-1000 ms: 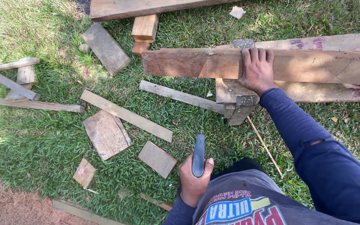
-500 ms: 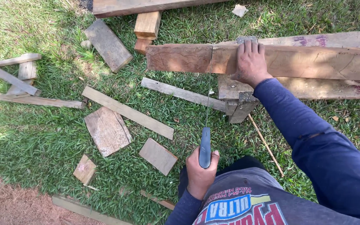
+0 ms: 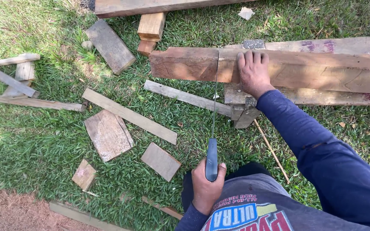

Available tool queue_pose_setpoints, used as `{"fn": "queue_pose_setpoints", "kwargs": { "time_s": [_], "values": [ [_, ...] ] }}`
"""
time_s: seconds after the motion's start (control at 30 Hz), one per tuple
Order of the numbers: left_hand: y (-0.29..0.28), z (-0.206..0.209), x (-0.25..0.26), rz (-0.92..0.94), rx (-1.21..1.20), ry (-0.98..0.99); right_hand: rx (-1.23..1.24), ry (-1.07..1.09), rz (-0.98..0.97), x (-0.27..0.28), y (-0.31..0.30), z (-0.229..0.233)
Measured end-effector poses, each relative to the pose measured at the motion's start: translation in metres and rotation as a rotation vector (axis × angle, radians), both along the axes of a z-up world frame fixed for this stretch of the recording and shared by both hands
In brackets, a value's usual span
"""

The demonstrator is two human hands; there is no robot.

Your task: Sawing through a large wooden beam outdoors.

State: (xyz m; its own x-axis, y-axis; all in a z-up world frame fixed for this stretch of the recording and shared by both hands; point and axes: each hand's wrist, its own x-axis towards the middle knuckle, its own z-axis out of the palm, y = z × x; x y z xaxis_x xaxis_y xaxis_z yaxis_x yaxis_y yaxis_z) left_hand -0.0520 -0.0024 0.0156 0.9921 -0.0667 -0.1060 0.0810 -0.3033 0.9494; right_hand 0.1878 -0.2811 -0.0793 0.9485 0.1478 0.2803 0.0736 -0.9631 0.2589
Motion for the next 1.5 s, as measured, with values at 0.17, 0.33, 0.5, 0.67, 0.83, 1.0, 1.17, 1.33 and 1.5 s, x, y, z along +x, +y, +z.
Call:
{"fn": "queue_pose_setpoints", "kwargs": {
  "time_s": [0.17, 0.33, 0.5, 0.67, 0.83, 1.0, 1.17, 1.33, 1.5],
  "values": [
    [0.013, 0.021, -0.017, 0.022, -0.001, 0.108, 0.044, 0.046, 0.0, -0.005, 0.002, 0.002],
    [0.028, 0.007, -0.042, 0.062, 0.037, 0.119, 0.075, 0.011, 0.034, -0.005, 0.004, -0.003],
    [0.015, 0.014, -0.013, 0.033, 0.07, 0.13, 0.027, -0.01, 0.043, -0.017, 0.005, -0.009],
    [0.004, 0.011, 0.021, 0.009, 0.038, 0.07, 0.044, -0.04, 0.051, -0.019, 0.002, -0.019],
    [0.011, 0.011, 0.032, -0.019, 0.005, 0.056, 0.023, -0.062, 0.064, -0.013, 0.001, -0.003],
    [0.021, -0.01, 0.014, -0.011, 0.026, 0.082, 0.229, 0.158, -0.013, -0.017, 0.003, 0.012],
    [0.035, -0.042, -0.004, -0.035, -0.002, -0.04, 0.193, -0.009, 0.035, -0.031, 0.001, -0.019],
    [0.036, -0.063, -0.013, -0.053, -0.004, -0.054, 0.243, 0.032, 0.014, -0.007, 0.006, 0.014],
    [0.038, -0.067, -0.01, -0.058, -0.055, -0.053, 0.296, 0.395, 0.034, 0.02, -0.008, 0.004]
  ]
}}
